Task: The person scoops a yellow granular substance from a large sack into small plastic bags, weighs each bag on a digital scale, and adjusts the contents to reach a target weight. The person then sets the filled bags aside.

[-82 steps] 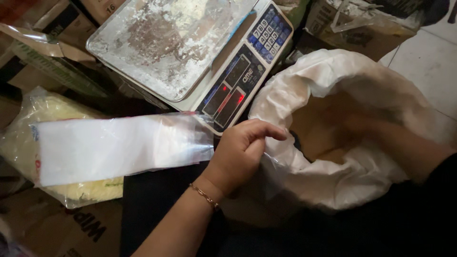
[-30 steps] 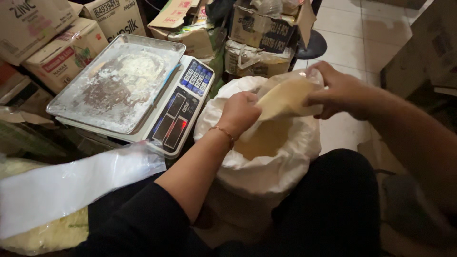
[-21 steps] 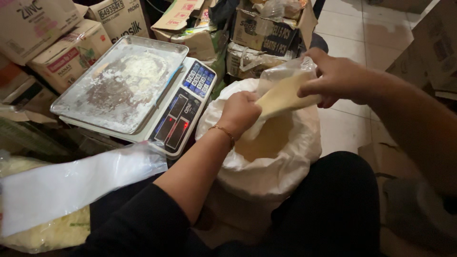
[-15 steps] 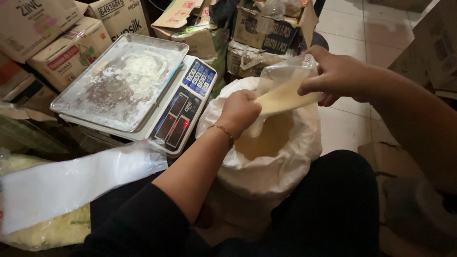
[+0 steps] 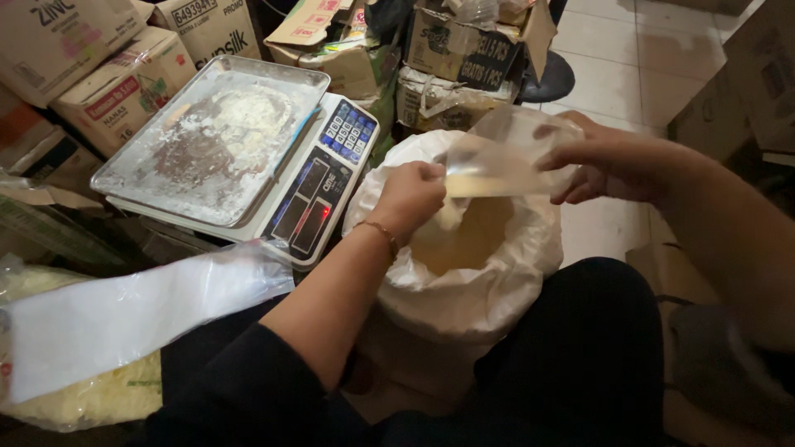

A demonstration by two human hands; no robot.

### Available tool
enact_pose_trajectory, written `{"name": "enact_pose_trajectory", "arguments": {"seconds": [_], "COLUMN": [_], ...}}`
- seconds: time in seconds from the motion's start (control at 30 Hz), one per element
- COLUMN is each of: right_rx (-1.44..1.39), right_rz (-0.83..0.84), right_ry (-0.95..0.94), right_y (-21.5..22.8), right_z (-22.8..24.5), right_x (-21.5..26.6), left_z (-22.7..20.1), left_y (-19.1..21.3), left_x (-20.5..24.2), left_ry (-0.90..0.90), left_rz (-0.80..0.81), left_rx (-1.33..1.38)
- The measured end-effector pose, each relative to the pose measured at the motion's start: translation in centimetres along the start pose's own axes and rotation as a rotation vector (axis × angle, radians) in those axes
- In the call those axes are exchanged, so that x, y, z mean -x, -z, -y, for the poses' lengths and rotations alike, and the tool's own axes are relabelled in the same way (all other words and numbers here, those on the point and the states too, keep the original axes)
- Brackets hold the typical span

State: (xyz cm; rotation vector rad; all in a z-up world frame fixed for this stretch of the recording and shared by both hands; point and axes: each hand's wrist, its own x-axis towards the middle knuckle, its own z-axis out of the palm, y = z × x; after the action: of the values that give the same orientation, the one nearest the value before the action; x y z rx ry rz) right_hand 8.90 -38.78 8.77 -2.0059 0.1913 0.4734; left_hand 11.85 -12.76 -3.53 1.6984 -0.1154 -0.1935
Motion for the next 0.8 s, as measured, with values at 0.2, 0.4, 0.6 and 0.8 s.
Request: {"name": "enact_pose_trajectory", "arguments": {"seconds": [0.2,0.4,0.6,0.8], "right_rx": [0.01,0.825,0.742,0.866], "right_rz": [-0.101,-0.25,0.16,0.091], "right_ry": [-0.088,0.462,0.467,0.442], "right_y": [0.1,-4.5,-9.6,-10.0], "right_z": [-1.9,-2.2,-0.3,0.7], "right_x": [-0.9,-1.7,-2.2,-4.4], "left_z": [2.2,2.4,0.3,-0.7], "left_y": [1.1,1.3,1.2,1.6], "left_x": [-1.0,-1.6,-1.6,-2.2], "left_ry": [-0.004,-0.027,-0.096,-0.513], "left_rz": [0.005,0.03,0.088,0.035], "left_rx": [-0.013,-0.021,-0.104,-0.331]}}
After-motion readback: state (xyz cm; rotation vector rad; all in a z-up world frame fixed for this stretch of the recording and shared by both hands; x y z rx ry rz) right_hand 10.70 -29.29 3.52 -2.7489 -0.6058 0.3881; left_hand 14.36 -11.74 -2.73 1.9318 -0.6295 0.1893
